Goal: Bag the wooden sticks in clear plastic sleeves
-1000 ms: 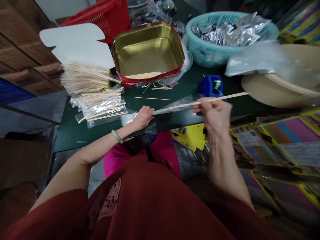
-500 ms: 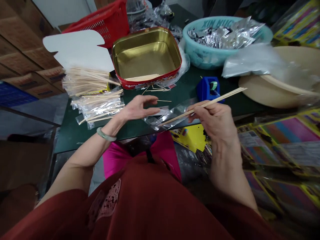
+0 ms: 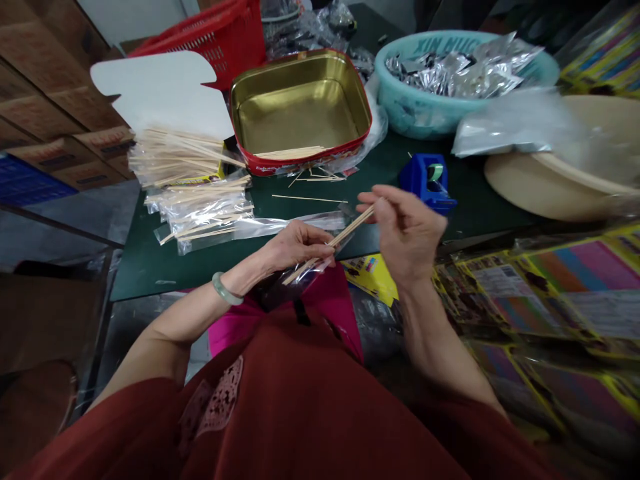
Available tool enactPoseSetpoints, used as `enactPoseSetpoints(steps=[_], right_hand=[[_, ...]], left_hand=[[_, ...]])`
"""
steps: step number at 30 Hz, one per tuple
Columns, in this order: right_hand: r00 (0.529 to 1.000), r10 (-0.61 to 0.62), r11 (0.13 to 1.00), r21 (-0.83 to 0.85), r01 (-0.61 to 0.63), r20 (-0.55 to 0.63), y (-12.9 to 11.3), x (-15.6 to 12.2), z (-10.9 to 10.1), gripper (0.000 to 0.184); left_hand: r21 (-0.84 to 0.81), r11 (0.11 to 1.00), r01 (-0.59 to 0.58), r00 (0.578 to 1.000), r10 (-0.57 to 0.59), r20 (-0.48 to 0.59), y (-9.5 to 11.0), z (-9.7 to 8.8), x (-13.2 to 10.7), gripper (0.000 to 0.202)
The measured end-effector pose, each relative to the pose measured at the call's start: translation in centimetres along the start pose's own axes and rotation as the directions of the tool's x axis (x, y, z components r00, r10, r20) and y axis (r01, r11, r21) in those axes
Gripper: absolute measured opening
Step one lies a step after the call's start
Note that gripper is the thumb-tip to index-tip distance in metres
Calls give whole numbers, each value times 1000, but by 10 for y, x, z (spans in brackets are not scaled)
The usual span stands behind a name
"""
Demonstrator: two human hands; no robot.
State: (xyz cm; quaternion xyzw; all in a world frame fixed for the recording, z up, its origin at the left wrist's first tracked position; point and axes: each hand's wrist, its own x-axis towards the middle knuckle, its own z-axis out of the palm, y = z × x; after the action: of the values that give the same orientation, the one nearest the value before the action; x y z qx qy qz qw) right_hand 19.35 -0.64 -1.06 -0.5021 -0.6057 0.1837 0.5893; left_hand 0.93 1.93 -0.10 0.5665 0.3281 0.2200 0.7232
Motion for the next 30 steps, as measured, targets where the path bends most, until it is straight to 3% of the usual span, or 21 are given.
enactPoseSetpoints(steps=[3, 5, 7, 9, 12, 18, 21, 23, 26, 30], right_hand=[[973, -107, 993, -23, 114, 204, -6, -21, 15, 29], [979, -78, 997, -11, 81, 186, -6, -28, 20, 43], [994, 23, 999, 25, -26, 105, -5, -27, 19, 58], [989, 112, 991, 58, -118, 94, -6, -21, 15, 47], [982, 150, 987, 47, -156, 112, -12, -14, 10, 11], [985, 116, 993, -11, -115, 130, -16, -14, 9, 9], [999, -31, 990, -137, 26, -30, -16, -15, 7, 7], [963, -230, 946, -265, 188, -138, -18, -16, 6, 9], [882, -465, 824, -402, 398, -80, -22, -19, 9, 7], [874, -485, 745, -521, 417, 8, -20, -22, 16, 10]], left_hand=[[-60, 989, -137, 987, 132, -90, -2, -1, 5, 29], [-89, 981, -172, 979, 161, -124, -5, -3, 6, 32], [-99, 984, -145, 986, 135, -101, -6, -4, 4, 37], [-98, 988, -120, 992, 114, -58, -6, -3, 2, 41], [-61, 989, -135, 990, 132, -44, -3, 3, -1, 35], [73, 967, -244, 946, 254, -203, 5, 14, -3, 25], [71, 965, -254, 941, 263, -211, 3, 14, -2, 19], [91, 958, -270, 935, 284, -213, 1, 15, -1, 20], [164, 937, -308, 918, 338, -205, -1, 17, 0, 23], [373, 843, -387, 867, 471, -164, -3, 20, -1, 27]])
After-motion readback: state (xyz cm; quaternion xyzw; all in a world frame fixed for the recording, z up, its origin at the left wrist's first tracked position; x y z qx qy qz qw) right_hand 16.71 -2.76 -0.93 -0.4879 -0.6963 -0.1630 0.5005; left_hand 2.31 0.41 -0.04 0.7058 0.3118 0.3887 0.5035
